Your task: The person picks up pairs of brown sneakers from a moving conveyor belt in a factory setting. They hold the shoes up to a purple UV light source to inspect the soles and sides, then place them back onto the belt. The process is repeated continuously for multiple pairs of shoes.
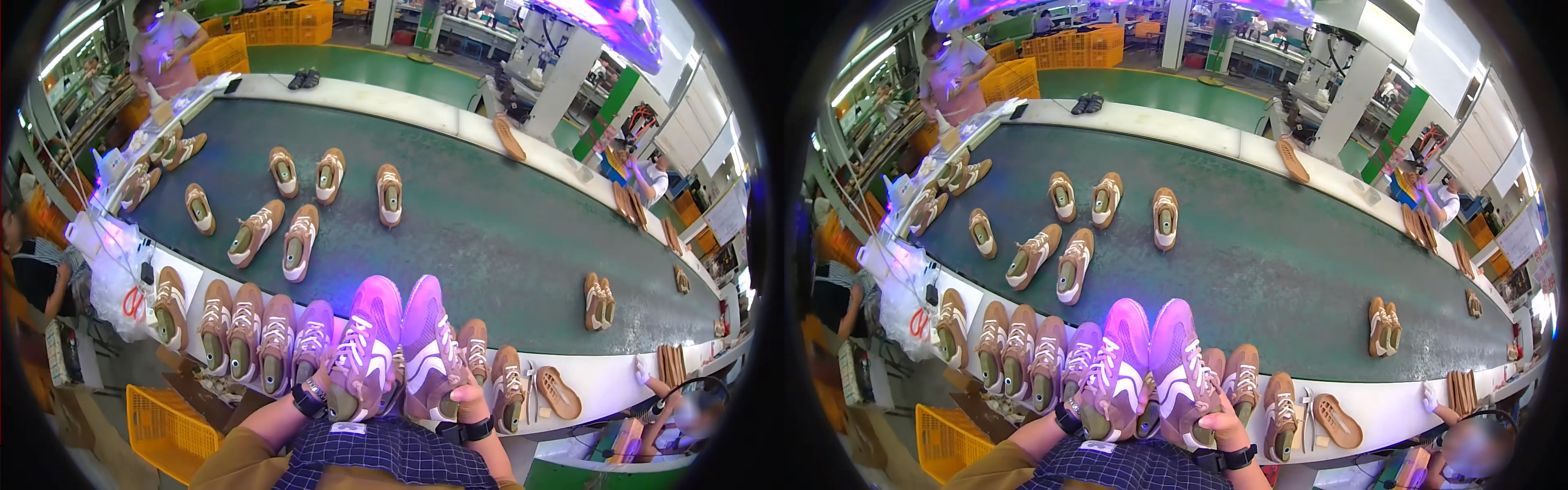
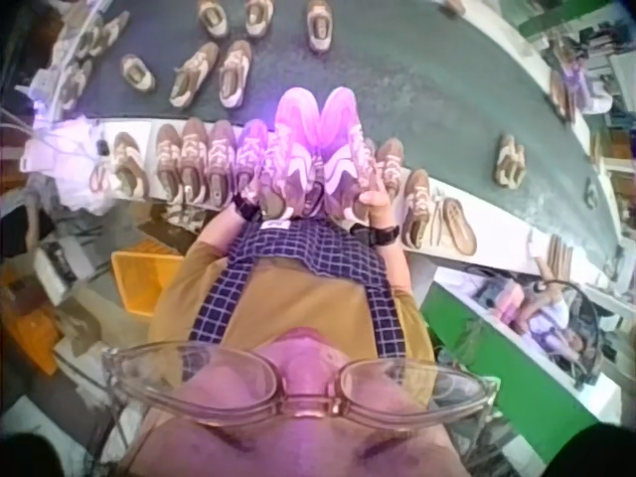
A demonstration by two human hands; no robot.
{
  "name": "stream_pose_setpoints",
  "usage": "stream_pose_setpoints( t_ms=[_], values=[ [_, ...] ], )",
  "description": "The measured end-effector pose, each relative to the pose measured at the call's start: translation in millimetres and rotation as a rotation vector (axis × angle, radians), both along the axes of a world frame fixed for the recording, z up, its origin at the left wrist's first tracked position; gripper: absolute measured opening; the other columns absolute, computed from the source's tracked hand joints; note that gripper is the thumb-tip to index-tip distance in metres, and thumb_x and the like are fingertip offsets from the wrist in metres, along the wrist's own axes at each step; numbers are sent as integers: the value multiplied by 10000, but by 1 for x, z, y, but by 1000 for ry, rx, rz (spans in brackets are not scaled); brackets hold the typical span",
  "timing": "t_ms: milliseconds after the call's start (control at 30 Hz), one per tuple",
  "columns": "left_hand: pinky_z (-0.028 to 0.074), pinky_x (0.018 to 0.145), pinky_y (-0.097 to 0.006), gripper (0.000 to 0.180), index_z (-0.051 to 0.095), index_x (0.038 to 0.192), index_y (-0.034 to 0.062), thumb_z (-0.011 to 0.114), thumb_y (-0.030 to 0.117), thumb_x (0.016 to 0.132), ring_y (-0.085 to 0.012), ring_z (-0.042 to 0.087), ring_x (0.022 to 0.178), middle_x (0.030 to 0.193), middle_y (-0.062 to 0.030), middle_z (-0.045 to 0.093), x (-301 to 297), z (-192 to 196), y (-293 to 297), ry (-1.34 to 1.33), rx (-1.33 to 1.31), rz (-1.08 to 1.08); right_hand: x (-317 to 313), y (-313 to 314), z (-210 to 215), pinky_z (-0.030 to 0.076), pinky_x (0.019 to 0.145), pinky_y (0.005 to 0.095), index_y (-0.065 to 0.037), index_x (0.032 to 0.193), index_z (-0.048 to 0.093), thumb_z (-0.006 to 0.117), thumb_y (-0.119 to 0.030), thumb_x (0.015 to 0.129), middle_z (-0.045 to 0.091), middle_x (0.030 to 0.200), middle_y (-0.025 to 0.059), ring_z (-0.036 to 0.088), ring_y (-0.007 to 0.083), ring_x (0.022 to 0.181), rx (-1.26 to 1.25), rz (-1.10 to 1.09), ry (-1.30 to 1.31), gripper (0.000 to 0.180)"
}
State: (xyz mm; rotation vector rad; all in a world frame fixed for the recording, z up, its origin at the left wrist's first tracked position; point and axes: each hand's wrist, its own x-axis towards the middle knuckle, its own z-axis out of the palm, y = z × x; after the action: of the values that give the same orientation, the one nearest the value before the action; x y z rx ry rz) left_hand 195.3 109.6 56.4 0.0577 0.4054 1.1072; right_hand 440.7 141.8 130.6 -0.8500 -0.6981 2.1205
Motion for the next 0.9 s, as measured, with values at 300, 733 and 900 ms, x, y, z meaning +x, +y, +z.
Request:
stream_pose_setpoints(
  t_ms=[300, 733, 900],
  values=[
    [422, 956, -393, 457, 520, 1168, 9, 518, 274, 796, -246, 572, 1034, 1112, -123, 592, -7, -31, -19, -30, -42, -14, 6, 7, -9, 314, 1033, 329, 22, 1380, 264, 695, -165, 503, 440, 1311, 115, 432, 242, 1207, -10, 66, 26, 994],
    [399, 989, -391, 548, 400, 1304, 19, 523, 233, 815, -237, 538, 1104, 1203, -125, 546, 14, 19, 15, 69, 158, 150, -27, 25, 10, 380, 994, 355, 2, 1353, 316, 659, -605, 718, 476, 1267, 109, 484, 217, 1163, 346, -91, -107, 944],
    [396, 998, -395, 526, 405, 1298, 15, 487, 248, 834, -254, 532, 1114, 1220, -134, 535, 19, 27, 18, 42, 57, 102, -20, 25, -17, 384, 996, 405, -51, 1353, 329, 552, -391, 869, 476, 1283, 117, 479, 253, 1169, 0, -119, 244, 632]
  ],
)
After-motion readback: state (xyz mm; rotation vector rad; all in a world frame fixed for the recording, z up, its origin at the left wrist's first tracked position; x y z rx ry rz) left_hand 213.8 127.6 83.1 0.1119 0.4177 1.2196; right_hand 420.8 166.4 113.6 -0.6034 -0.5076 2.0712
